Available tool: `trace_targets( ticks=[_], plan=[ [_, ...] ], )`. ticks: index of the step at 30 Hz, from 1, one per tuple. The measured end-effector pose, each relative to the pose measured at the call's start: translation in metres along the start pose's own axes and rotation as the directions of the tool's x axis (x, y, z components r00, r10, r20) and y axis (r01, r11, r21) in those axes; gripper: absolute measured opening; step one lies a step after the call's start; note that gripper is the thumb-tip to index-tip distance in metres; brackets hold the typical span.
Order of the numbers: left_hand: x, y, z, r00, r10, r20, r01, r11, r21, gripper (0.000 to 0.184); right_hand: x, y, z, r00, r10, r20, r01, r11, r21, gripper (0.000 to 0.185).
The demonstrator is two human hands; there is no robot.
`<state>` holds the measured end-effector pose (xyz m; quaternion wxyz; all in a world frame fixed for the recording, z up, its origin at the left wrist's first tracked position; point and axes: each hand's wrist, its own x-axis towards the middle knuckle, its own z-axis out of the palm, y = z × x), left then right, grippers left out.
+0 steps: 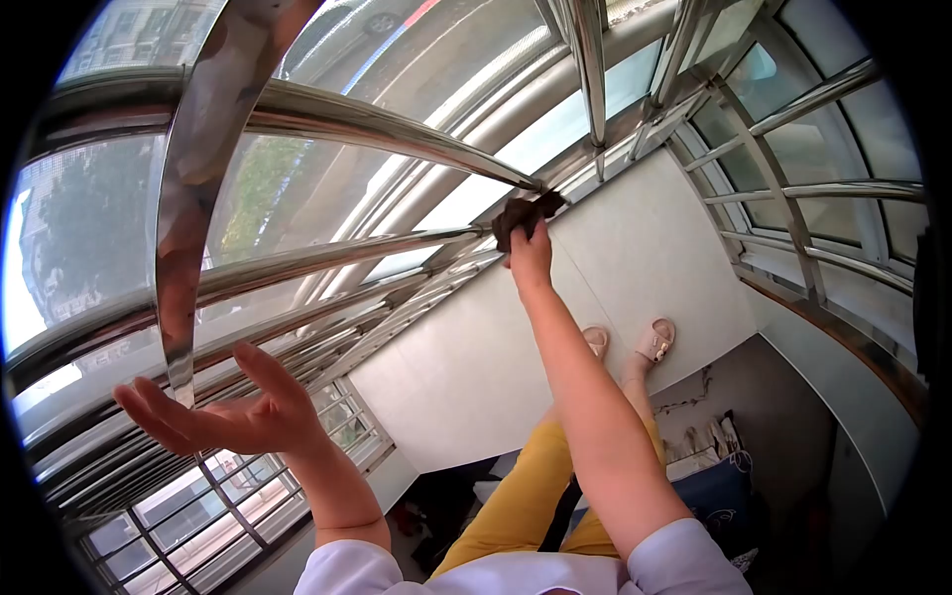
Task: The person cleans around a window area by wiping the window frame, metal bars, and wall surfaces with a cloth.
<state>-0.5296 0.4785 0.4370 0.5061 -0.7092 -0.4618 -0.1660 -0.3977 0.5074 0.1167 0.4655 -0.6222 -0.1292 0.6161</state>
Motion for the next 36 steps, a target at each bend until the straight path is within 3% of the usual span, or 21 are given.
trace_targets(
  ticks=[1, 2, 3, 4, 5, 7, 9, 11, 13, 17, 21, 23, 27, 29, 30, 31, 34, 35, 36],
  plan=[
    [-0.001, 0.000, 0.009, 0.997, -0.064, 0.040, 0.064, 0.998, 0.009, 0.071, -0.022, 0.030, 0.004, 0.965, 0.079, 0.248, -0.049, 0.991, -0.126, 0.037],
    [-0.002, 0.001, 0.017, 0.989, -0.126, 0.078, 0.125, 0.992, 0.022, 0.076, -0.048, 0.042, 0.004, 0.840, 0.262, 0.475, -0.166, 0.958, -0.234, 0.038],
    [-0.003, 0.003, 0.022, 0.989, -0.126, 0.078, 0.124, 0.992, 0.022, 0.076, -0.075, 0.059, 0.001, 0.747, 0.290, 0.599, -0.112, 0.942, -0.317, 0.043],
    [-0.004, 0.005, 0.026, 0.988, -0.140, 0.059, 0.135, 0.988, 0.074, 0.078, -0.095, 0.095, -0.005, 0.768, 0.069, 0.637, 0.163, 0.940, -0.299, 0.045],
    [-0.005, 0.005, 0.029, 0.988, -0.151, 0.044, 0.144, 0.981, 0.130, 0.081, -0.113, 0.126, -0.012, 0.725, -0.148, 0.673, 0.424, 0.866, -0.267, 0.048],
    [-0.004, -0.004, 0.033, 0.998, -0.062, 0.013, 0.058, 0.980, 0.193, 0.082, -0.135, 0.136, -0.039, 0.779, 0.126, 0.615, 0.117, 0.934, -0.339, 0.053],
    [-0.005, 0.003, 0.034, 0.991, -0.136, 0.001, 0.135, 0.985, 0.105, 0.081, -0.142, 0.108, -0.078, 0.753, 0.441, 0.489, -0.340, 0.896, -0.285, 0.061],
    [-0.001, 0.009, 0.030, 0.988, -0.152, 0.034, 0.148, 0.984, 0.101, 0.080, -0.134, 0.103, -0.117, 0.789, 0.486, 0.376, -0.395, 0.870, -0.296, 0.071],
    [-0.002, 0.011, 0.028, 0.983, -0.179, 0.050, 0.177, 0.983, 0.042, 0.079, -0.127, 0.087, -0.151, 0.882, 0.430, 0.195, -0.371, 0.887, -0.276, 0.062],
    [0.000, 0.019, 0.018, 0.954, -0.269, 0.133, 0.274, 0.962, -0.017, 0.075, -0.126, 0.054, -0.218, 0.853, 0.485, 0.192, -0.482, 0.874, -0.064, 0.026],
    [0.001, 0.022, 0.014, 0.914, -0.360, 0.188, 0.383, 0.918, -0.103, 0.073, -0.156, 0.029, -0.245, 0.912, 0.365, 0.187, -0.387, 0.917, 0.095, 0.025],
    [0.000, 0.021, 0.005, 0.903, -0.351, 0.248, 0.385, 0.917, -0.104, 0.076, -0.173, 0.028, -0.252, 0.922, 0.372, 0.104, -0.382, 0.919, 0.097, 0.027],
    [-0.002, 0.019, 0.005, 0.902, -0.339, 0.267, 0.375, 0.922, -0.098, 0.071, -0.204, 0.016, -0.260, 0.948, 0.278, 0.157, -0.291, 0.955, 0.064, 0.033],
    [-0.003, 0.019, 0.006, 0.898, -0.344, 0.275, 0.374, 0.925, -0.066, 0.070, -0.212, 0.021, -0.262, 0.987, -0.081, 0.142, 0.088, 0.995, -0.044, 0.050],
    [-0.003, 0.017, 0.007, 0.906, -0.330, 0.267, 0.359, 0.931, -0.070, 0.069, -0.228, -0.009, -0.249, 0.971, -0.147, 0.190, 0.161, 0.985, -0.064, 0.054],
    [-0.005, 0.016, 0.007, 0.906, -0.324, 0.271, 0.355, 0.932, -0.073, 0.069, -0.233, -0.017, -0.250, 0.981, -0.108, 0.160, 0.138, 0.971, -0.195, 0.047],
    [-0.004, 0.015, 0.006, 0.914, -0.308, 0.266, 0.334, 0.941, -0.059, 0.074, -0.259, -0.083, -0.225, 0.964, -0.217, 0.153, 0.230, 0.970, -0.075, 0.036],
    [-0.002, 0.016, 0.005, 0.912, -0.324, 0.252, 0.357, 0.929, -0.097, 0.067, -0.266, -0.104, -0.221, 0.963, -0.232, 0.134, 0.237, 0.971, -0.024, 0.035],
    [0.000, 0.014, 0.001, 0.906, -0.312, 0.287, 0.349, 0.933, -0.086, 0.070, -0.272, -0.127, -0.217, 0.956, -0.249, 0.154, 0.235, 0.966, 0.104, 0.035]
  ],
)
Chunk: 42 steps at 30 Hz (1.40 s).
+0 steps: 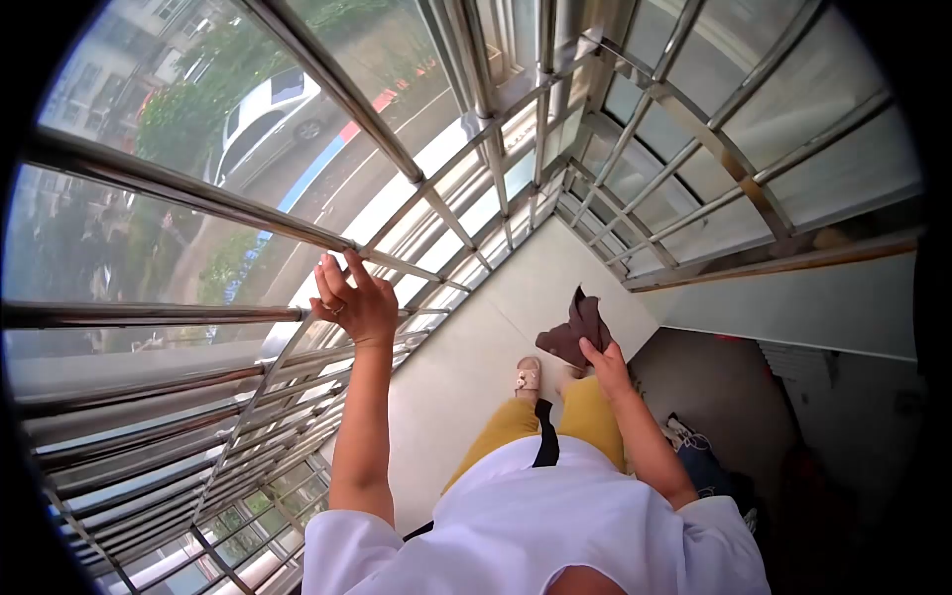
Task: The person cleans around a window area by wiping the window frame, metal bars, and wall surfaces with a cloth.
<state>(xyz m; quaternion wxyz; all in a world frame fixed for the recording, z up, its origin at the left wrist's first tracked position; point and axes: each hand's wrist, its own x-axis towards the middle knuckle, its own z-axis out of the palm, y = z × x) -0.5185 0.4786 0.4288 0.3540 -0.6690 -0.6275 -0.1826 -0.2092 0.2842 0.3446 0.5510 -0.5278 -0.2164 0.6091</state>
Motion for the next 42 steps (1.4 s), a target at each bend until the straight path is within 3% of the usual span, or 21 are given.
trace_targets(
  ticks=[3, 5, 9, 11, 13, 15, 17, 18, 20, 21, 22, 23, 25, 27, 28, 29, 31, 34, 37, 38, 42],
  plan=[
    [0.000, -0.003, -0.007, 0.997, 0.023, 0.076, -0.022, 1.000, -0.013, 0.073, -0.007, -0.060, 0.011, 0.990, -0.142, 0.002, 0.140, 0.983, 0.117, 0.037],
    [-0.002, -0.006, -0.004, 0.993, 0.037, 0.116, -0.033, 0.999, -0.037, 0.088, -0.013, -0.083, 0.009, 0.987, -0.160, -0.003, 0.156, 0.959, 0.238, 0.037],
    [-0.007, -0.007, -0.006, 0.979, 0.022, 0.201, 0.002, 0.993, -0.116, 0.093, -0.028, -0.103, -0.012, 0.980, -0.193, -0.049, 0.197, 0.908, 0.370, 0.036],
    [0.001, -0.004, -0.028, 0.963, 0.010, 0.269, 0.037, 0.985, -0.169, 0.093, -0.038, -0.116, -0.015, 0.972, -0.178, -0.155, 0.234, 0.795, 0.560, 0.037],
    [0.012, 0.005, -0.061, 0.962, 0.025, 0.273, 0.056, 0.956, -0.286, 0.084, -0.053, -0.130, -0.019, 0.963, -0.197, -0.183, 0.268, 0.763, 0.589, 0.036],
    [0.009, 0.016, -0.074, 0.986, -0.019, 0.166, 0.098, 0.868, -0.486, 0.074, -0.061, -0.139, -0.022, 0.950, -0.224, -0.216, 0.311, 0.723, 0.617, 0.036],
    [0.012, 0.049, -0.110, 0.987, 0.052, 0.155, 0.053, 0.794, -0.606, 0.053, -0.069, -0.142, -0.025, 0.947, -0.268, -0.178, 0.321, 0.754, 0.573, 0.037],
    [0.009, 0.067, -0.121, 0.963, 0.147, 0.227, 0.102, 0.579, -0.809, 0.048, -0.072, -0.144, -0.028, 0.944, -0.302, -0.132, 0.325, 0.790, 0.519, 0.037],
    [-0.006, 0.105, -0.124, 0.858, 0.414, 0.304, 0.261, 0.158, -0.952, 0.045, -0.081, -0.147, -0.018, 0.943, -0.298, -0.145, 0.332, 0.843, 0.423, 0.036],
    [-0.008, 0.122, -0.145, 0.719, 0.498, 0.485, 0.554, 0.011, -0.833, 0.049, -0.081, -0.139, -0.018, 0.951, -0.274, -0.140, 0.307, 0.881, 0.361, 0.033],
    [-0.014, 0.139, -0.147, 0.597, 0.600, 0.533, 0.727, -0.124, -0.675, 0.052, -0.091, -0.140, -0.015, 0.961, -0.258, -0.099, 0.275, 0.922, 0.273, 0.030],
    [-0.014, 0.148, -0.152, 0.526, 0.716, 0.459, 0.793, -0.217, -0.570, 0.055, -0.089, -0.131, -0.007, 0.952, -0.280, -0.126, 0.305, 0.912, 0.274, 0.027],
    [-0.017, 0.164, -0.168, 0.552, 0.737, 0.390, 0.775, -0.280, -0.567, 0.046, -0.109, -0.140, 0.009, 0.956, -0.263, -0.132, 0.289, 0.922, 0.258, 0.029],
    [-0.019, 0.171, -0.169, 0.550, 0.800, 0.240, 0.672, -0.253, -0.696, 0.033, -0.112, -0.120, 0.006, 0.944, -0.298, -0.143, 0.326, 0.908, 0.261, 0.036],
    [-0.018, 0.176, -0.178, 0.638, 0.752, 0.165, 0.567, -0.314, -0.762, 0.023, -0.118, -0.115, 0.004, 0.948, -0.278, -0.157, 0.310, 0.920, 0.242, 0.039],
    [-0.014, 0.177, -0.186, 0.660, 0.745, 0.099, 0.467, -0.303, -0.831, 0.018, -0.123, -0.111, 0.001, 0.951, -0.258, -0.171, 0.292, 0.929, 0.225, 0.042],
    [-0.017, 0.187, -0.188, 0.653, 0.757, 0.012, 0.425, -0.354, -0.833, 0.017, -0.134, -0.112, 0.006, 0.916, -0.320, -0.242, 0.383, 0.877, 0.292, 0.052],
    [-0.007, 0.199, -0.214, 0.626, 0.756, -0.191, 0.185, -0.382, -0.906, 0.018, -0.146, -0.104, -0.002, 0.906, -0.313, -0.286, 0.389, 0.881, 0.268, 0.053],
    [0.004, 0.213, -0.233, 0.568, 0.797, -0.206, 0.111, -0.322, -0.940, 0.016, -0.155, -0.099, -0.034, 0.894, -0.257, -0.368, 0.365, 0.894, 0.261, 0.048],
    [0.008, 0.219, -0.233, 0.580, 0.786, -0.213, 0.038, -0.288, -0.957, 0.010, -0.158, -0.100, -0.046, 0.840, -0.312, -0.445, 0.406, 0.904, 0.131, 0.043],
    [0.032, 0.235, -0.225, 0.525, 0.822, -0.222, -0.157, -0.163, -0.974, 0.022, -0.183, -0.126, -0.094, 0.617, -0.308, -0.724, 0.629, 0.746, 0.218, 0.042]
  ],
)
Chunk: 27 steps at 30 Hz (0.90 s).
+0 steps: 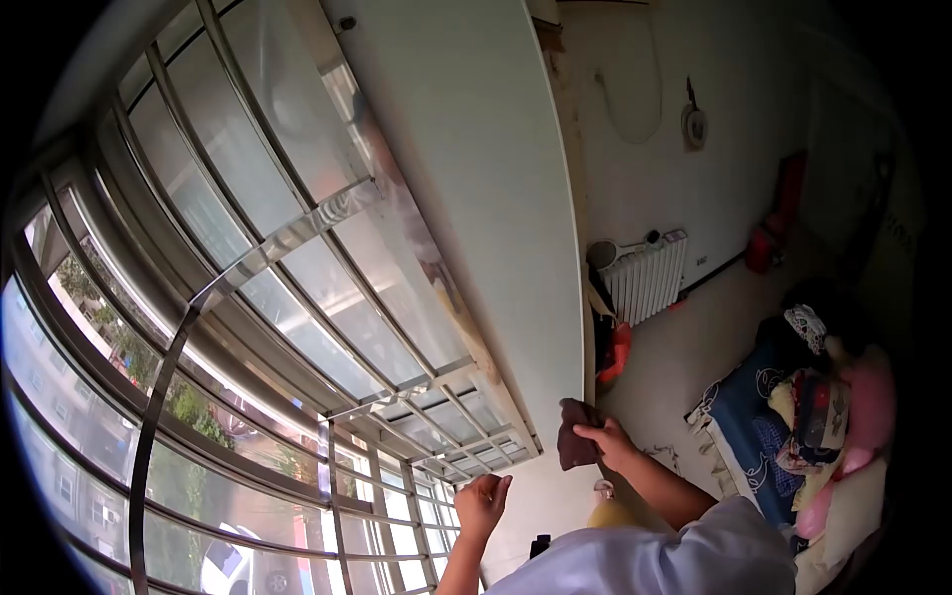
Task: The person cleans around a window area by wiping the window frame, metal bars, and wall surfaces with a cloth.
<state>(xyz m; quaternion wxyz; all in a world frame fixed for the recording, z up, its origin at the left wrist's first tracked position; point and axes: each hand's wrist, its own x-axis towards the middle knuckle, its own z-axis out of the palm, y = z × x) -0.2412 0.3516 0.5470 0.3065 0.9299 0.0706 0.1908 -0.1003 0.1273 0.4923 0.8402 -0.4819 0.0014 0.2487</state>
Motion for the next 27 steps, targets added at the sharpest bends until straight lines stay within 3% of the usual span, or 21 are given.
trace_targets(
  ticks=[3, 4, 5, 7, 8, 9, 10, 11, 12, 13, 15, 16, 18, 19, 21, 23, 25, 27],
  plan=[
    [0.030, 0.002, -0.006, 0.985, 0.171, -0.020, -0.170, 0.983, 0.071, 0.022, 0.010, -0.062, 0.001, 0.970, -0.157, -0.187, 0.192, 0.963, 0.189, 0.041],
    [0.039, 0.004, -0.012, 0.989, 0.074, 0.125, -0.085, 0.993, 0.084, 0.011, 0.019, -0.073, -0.002, 0.954, -0.216, -0.209, 0.264, 0.935, 0.238, 0.044],
    [0.051, 0.009, -0.014, 0.991, 0.088, 0.104, -0.098, 0.991, 0.090, 0.011, 0.028, -0.085, -0.005, 0.934, -0.271, -0.233, 0.332, 0.899, 0.285, 0.047],
    [0.076, 0.024, -0.020, 0.915, 0.397, 0.066, -0.401, 0.914, 0.060, 0.042, 0.054, -0.104, -0.014, 0.926, -0.314, -0.208, 0.363, 0.891, 0.271, 0.053],
    [0.099, 0.027, -0.024, 0.896, 0.393, 0.209, -0.420, 0.901, 0.106, 0.063, 0.089, -0.119, -0.021, 0.879, -0.406, -0.250, 0.456, 0.870, 0.187, 0.056],
    [0.115, 0.035, -0.029, 0.896, 0.402, 0.189, -0.427, 0.897, 0.115, 0.063, 0.108, -0.130, -0.023, 0.822, -0.484, -0.299, 0.531, 0.842, 0.098, 0.059],
    [0.132, 0.046, -0.035, 0.875, 0.460, 0.152, -0.482, 0.856, 0.187, 0.061, 0.109, -0.159, -0.007, 0.829, -0.474, -0.297, 0.520, 0.849, 0.098, 0.066],
    [0.147, 0.057, -0.041, 0.848, 0.515, 0.123, -0.528, 0.809, 0.259, 0.060, 0.093, -0.197, 0.027, 0.780, -0.567, -0.265, 0.612, 0.779, 0.135, 0.061],
    [0.164, 0.069, -0.046, 0.831, 0.549, 0.091, -0.548, 0.779, 0.305, 0.060, 0.089, -0.232, 0.049, 0.682, -0.713, -0.161, 0.731, 0.667, 0.143, 0.048],
    [0.181, 0.082, -0.053, 0.808, 0.586, 0.064, -0.570, 0.748, 0.342, 0.060, 0.098, -0.261, 0.066, 0.505, -0.846, -0.169, 0.859, 0.512, 0.007, 0.040],
    [0.212, 0.105, -0.062, 0.772, 0.635, 0.029, -0.591, 0.700, 0.401, 0.060, 0.108, -0.319, 0.101, 0.178, -0.980, -0.092, 0.950, 0.196, -0.244, 0.041],
    [0.226, 0.114, -0.063, 0.770, 0.637, 0.018, -0.589, 0.700, 0.403, 0.060, 0.116, -0.340, 0.120, -0.019, -0.997, -0.077, 0.957, 0.004, -0.289, 0.037],
    [0.255, 0.127, -0.062, 0.743, 0.669, -0.011, -0.561, 0.632, 0.534, 0.065, 0.126, -0.376, 0.149, -0.367, -0.920, 0.137, 0.745, -0.379, -0.549, 0.042],
    [0.267, 0.132, -0.061, 0.740, 0.673, -0.023, -0.558, 0.632, 0.539, 0.065, 0.126, -0.380, 0.162, -0.376, -0.916, 0.142, 0.746, -0.390, -0.540, 0.042],
    [0.289, 0.141, -0.057, 0.744, 0.667, -0.045, -0.492, 0.592, 0.638, 0.072, 0.129, -0.389, 0.178, -0.263, -0.774, 0.575, 0.423, -0.629, -0.653, 0.046],
    [0.305, 0.148, -0.057, 0.748, 0.661, -0.053, -0.464, 0.579, 0.670, 0.077, 0.165, -0.384, 0.179, -0.270, -0.627, 0.730, 0.300, -0.776, -0.555, 0.049],
    [0.321, 0.154, -0.061, 0.748, 0.654, -0.118, -0.433, 0.614, 0.660, 0.079, 0.163, -0.392, 0.185, -0.290, -0.623, 0.726, 0.326, -0.778, -0.537, 0.047],
    [0.334, 0.153, -0.062, 0.738, 0.659, -0.147, -0.408, 0.609, 0.680, 0.082, 0.159, -0.404, 0.187, -0.239, -0.636, 0.733, 0.437, -0.745, -0.504, 0.042]
  ],
)
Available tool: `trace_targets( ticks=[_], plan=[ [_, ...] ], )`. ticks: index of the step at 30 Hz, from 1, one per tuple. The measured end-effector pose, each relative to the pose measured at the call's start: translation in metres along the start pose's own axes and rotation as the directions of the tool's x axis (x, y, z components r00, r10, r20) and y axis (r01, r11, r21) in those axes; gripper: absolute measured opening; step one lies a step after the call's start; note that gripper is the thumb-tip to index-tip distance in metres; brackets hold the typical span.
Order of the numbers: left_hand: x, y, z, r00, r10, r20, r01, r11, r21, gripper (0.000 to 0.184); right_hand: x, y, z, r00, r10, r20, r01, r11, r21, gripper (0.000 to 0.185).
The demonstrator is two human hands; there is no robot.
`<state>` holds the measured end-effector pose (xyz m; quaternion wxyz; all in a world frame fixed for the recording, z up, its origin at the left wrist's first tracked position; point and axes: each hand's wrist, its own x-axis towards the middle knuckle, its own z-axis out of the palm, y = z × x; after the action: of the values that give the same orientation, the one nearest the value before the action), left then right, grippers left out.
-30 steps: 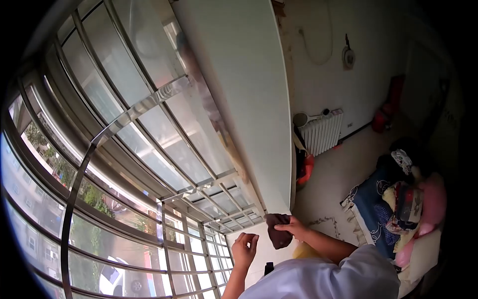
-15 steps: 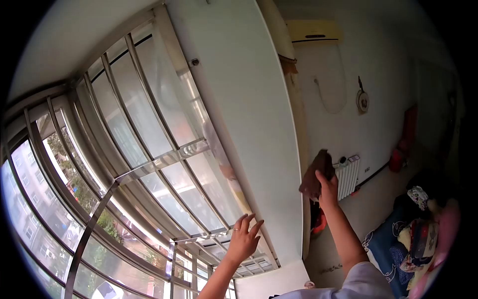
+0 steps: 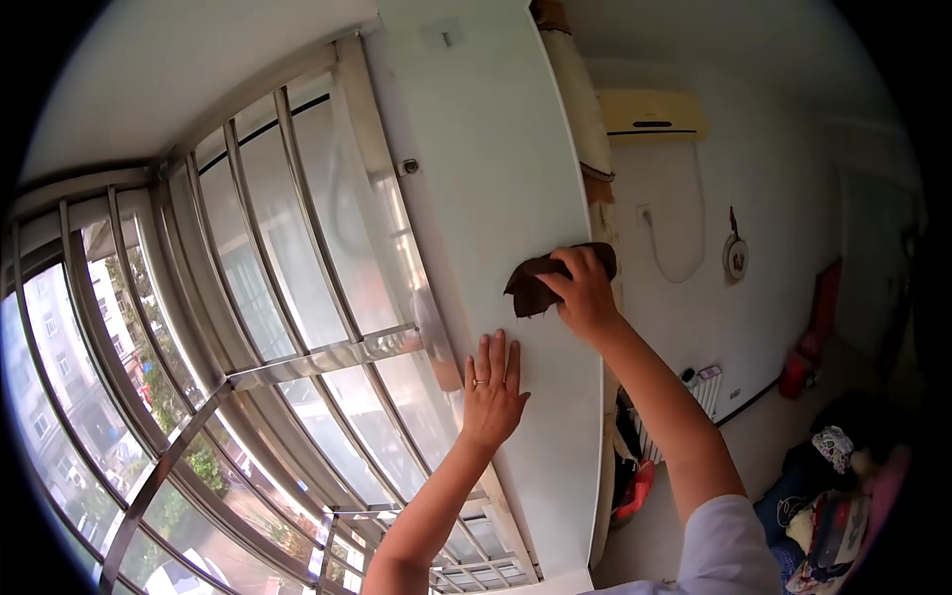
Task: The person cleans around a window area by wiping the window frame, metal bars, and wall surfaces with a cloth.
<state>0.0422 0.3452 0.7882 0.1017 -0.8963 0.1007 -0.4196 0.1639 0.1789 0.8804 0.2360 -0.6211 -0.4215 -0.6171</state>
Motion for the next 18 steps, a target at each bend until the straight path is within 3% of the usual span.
trace_targets(
  ticks=[4, 8, 9, 12, 14, 15, 18],
  plan=[
    [0.003, -0.003, 0.009, 1.000, 0.007, -0.015, -0.007, 1.000, -0.002, 0.089, 0.041, 0.022, -0.004, 0.992, -0.121, -0.026, 0.120, 0.993, -0.007, 0.041],
    [0.004, -0.001, 0.022, 0.998, 0.001, -0.055, 0.001, 1.000, 0.029, 0.090, 0.114, 0.044, -0.007, 0.983, -0.146, -0.106, 0.137, 0.987, -0.088, 0.048],
    [0.004, -0.001, 0.023, 0.998, 0.003, -0.060, 0.000, 0.999, 0.043, 0.089, 0.136, 0.045, -0.013, 0.991, -0.093, -0.095, 0.081, 0.989, -0.124, 0.049],
    [0.003, -0.003, 0.026, 0.997, 0.007, -0.079, -0.003, 0.999, 0.047, 0.087, 0.201, 0.064, -0.008, 0.965, -0.010, -0.261, -0.042, 0.980, -0.195, 0.044],
    [0.004, -0.004, 0.027, 0.995, 0.013, -0.098, -0.010, 1.000, 0.027, 0.085, 0.221, 0.058, 0.001, 0.935, 0.134, -0.327, -0.194, 0.968, -0.160, 0.042],
    [0.005, -0.005, 0.027, 0.995, 0.018, -0.101, -0.015, 0.999, 0.033, 0.085, 0.217, 0.053, 0.009, 0.918, 0.126, -0.376, -0.194, 0.970, -0.149, 0.041],
    [0.002, 0.001, 0.025, 0.995, 0.007, -0.095, -0.005, 1.000, 0.021, 0.085, 0.175, 0.015, 0.025, 0.983, -0.035, -0.182, 0.014, 0.993, -0.119, 0.034]
  ],
)
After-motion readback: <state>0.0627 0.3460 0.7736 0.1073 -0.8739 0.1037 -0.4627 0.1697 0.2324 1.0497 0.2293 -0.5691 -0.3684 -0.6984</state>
